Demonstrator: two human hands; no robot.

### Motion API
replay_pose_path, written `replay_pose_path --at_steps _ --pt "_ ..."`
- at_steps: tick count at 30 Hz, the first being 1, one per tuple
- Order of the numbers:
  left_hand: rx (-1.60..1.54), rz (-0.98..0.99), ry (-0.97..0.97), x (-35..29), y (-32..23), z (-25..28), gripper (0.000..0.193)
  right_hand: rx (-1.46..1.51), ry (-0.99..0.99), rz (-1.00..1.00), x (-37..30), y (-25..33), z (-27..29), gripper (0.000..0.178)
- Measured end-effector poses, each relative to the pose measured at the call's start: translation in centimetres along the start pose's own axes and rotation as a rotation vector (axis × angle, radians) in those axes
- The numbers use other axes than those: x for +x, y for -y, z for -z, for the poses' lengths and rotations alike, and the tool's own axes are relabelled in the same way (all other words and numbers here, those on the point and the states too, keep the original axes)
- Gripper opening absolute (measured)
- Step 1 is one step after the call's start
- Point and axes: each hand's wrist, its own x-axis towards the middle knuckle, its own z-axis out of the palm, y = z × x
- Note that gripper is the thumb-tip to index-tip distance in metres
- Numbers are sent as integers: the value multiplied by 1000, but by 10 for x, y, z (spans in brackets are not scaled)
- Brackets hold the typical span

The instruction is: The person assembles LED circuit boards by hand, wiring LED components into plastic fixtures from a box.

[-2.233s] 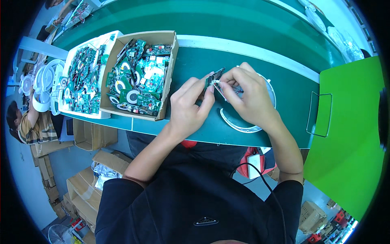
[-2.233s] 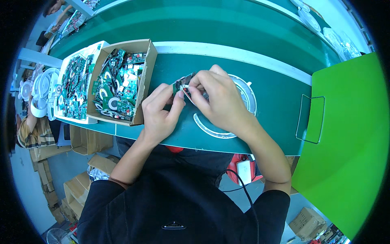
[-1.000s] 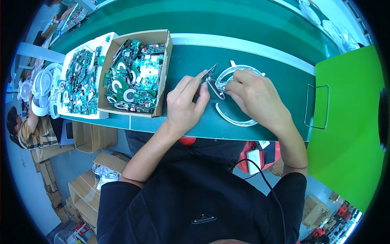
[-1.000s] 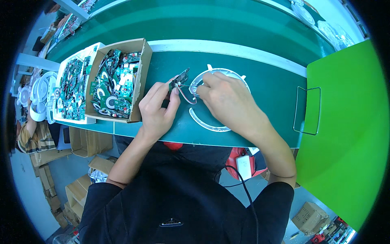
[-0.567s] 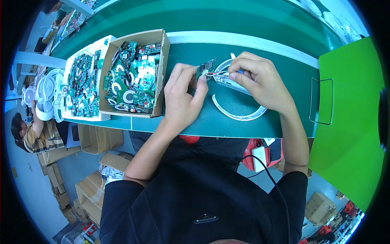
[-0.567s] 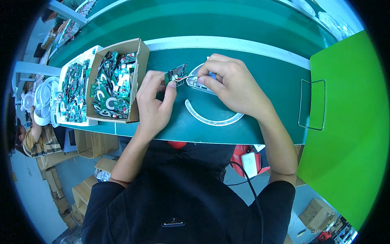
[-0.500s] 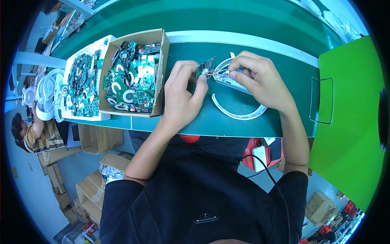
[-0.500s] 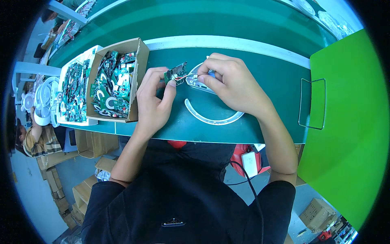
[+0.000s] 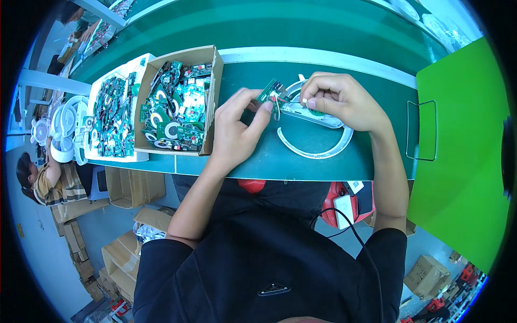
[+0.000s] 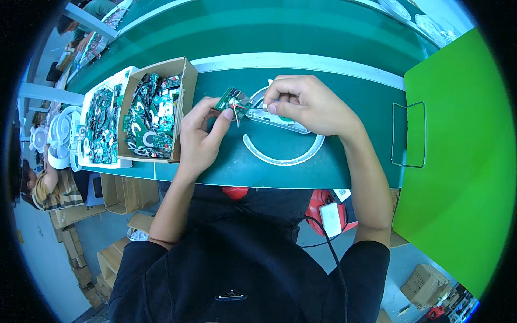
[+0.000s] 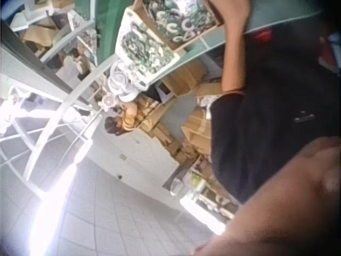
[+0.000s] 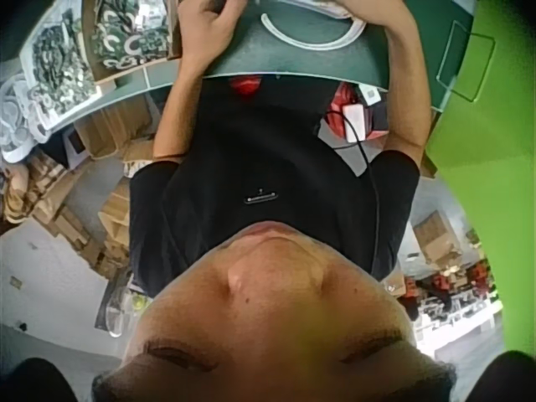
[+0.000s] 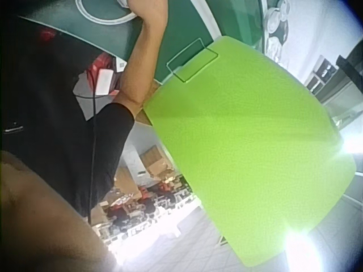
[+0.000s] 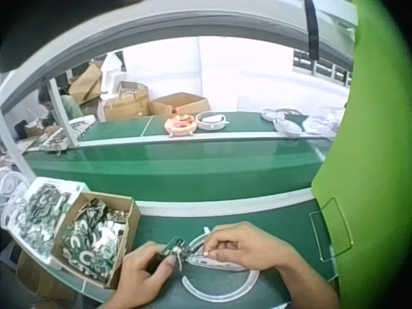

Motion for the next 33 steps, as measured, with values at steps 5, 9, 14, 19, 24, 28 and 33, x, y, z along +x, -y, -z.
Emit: replay_pose_path --at_steps 5,9,14,19,24,28,33 --pt "-59 -34 -123 12 -1 -13 13 95 -68 -112 2 4 -11 10" --pt "-90 120 -37 28 -15 -17 18 -150 -222 -2 0 12 -22 8" --pt "-26 -23 -79 30 -14 -18 22 -450 -415 285 3 11 -38 5" --pt "153 -113 -118 29 -9 -12 19 -461 -488 254 3 8 -41 7" --pt "247 -136 -70 25 -11 -11 14 -461 -520 184 5 6 -46 7" --pt "214 -154 -54 23 -15 -17 16 -521 -503 259 6 8 -49 7" --pt "176 -196 -72 21 -16 -25 17 -583 -463 246 5 9 -49 7"
